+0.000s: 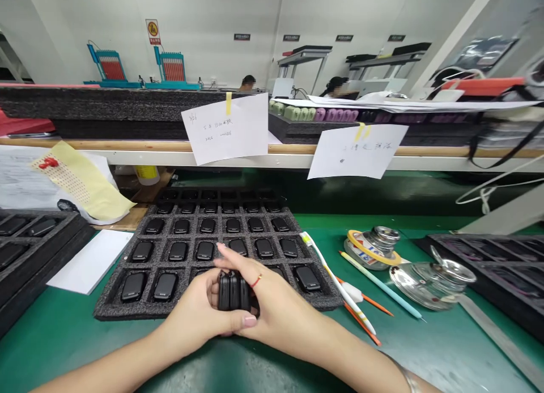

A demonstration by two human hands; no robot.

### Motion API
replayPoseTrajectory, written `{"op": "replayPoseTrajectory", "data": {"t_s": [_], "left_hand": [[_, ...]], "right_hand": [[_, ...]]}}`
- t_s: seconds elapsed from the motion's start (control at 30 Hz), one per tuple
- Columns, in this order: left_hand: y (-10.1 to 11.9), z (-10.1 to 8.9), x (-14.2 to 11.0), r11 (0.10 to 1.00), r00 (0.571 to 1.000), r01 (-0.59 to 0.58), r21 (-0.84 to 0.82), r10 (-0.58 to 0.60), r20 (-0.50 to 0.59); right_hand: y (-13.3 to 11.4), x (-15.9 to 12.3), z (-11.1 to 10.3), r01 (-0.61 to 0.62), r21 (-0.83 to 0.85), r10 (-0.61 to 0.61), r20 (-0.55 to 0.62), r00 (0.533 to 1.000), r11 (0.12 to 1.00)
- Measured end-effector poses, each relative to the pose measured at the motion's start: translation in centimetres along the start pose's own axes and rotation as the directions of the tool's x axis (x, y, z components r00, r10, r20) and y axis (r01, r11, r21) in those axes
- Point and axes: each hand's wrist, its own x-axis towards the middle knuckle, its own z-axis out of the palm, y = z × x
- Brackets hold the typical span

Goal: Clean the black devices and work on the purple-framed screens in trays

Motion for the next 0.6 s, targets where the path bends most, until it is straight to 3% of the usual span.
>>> {"op": "replayPoseTrajectory", "data": {"t_s": [0.07,0.2,0.23,0.3,0.33,0.37,0.5,0.6], "left_hand": [[-0.1,-0.2,0.3,1.0,1.0,0.011,-0.024,-0.011,-0.009],[0.0,-0.4,0.4,0.996,1.0,0.01,-0.094,-0.009,0.006],[0.0,-0.3,0.4,0.996,1.0,0.012,-0.092,-0.01,0.025],[-0.1,-0.3,0.4,0.998,0.998,0.02,-0.06,-0.016,0.055],[-0.1,-0.2,0.4,0.999,0.998,0.02,-0.033,-0.018,0.064],[-0.2,-0.2,0.4,1.0,0.998,0.015,-0.006,-0.015,0.068],[-0.4,-0.2,0.5,0.999,0.997,-0.005,0.053,0.002,0.072],[-0.5,-0.4,0.6,0.998,0.996,-0.002,0.057,-0.003,0.085]], "right_hand": [[-0.3,-0.1,-2.4,-0.11,-0.089,0.114,0.038,0.993,0.99],[1.3,-1.6,-8.0,-0.354,-0.127,0.331,-0.173,0.928,0.927],[2.3,-2.3,-9.0,-0.421,-0.231,0.361,-0.262,0.895,0.877],[4.5,-4.1,-10.3,-0.586,-0.467,0.439,-0.392,0.808,0.662],[5.7,-5.0,-10.7,-0.634,-0.519,0.474,-0.422,0.773,0.573],[6.6,-5.9,-10.8,-0.644,-0.532,0.502,-0.406,0.763,0.549],[8.0,-7.8,-10.7,-0.611,-0.471,0.543,-0.29,0.789,0.637],[6.6,-7.1,-10.2,-0.664,-0.425,0.549,-0.373,0.748,0.616]]}}
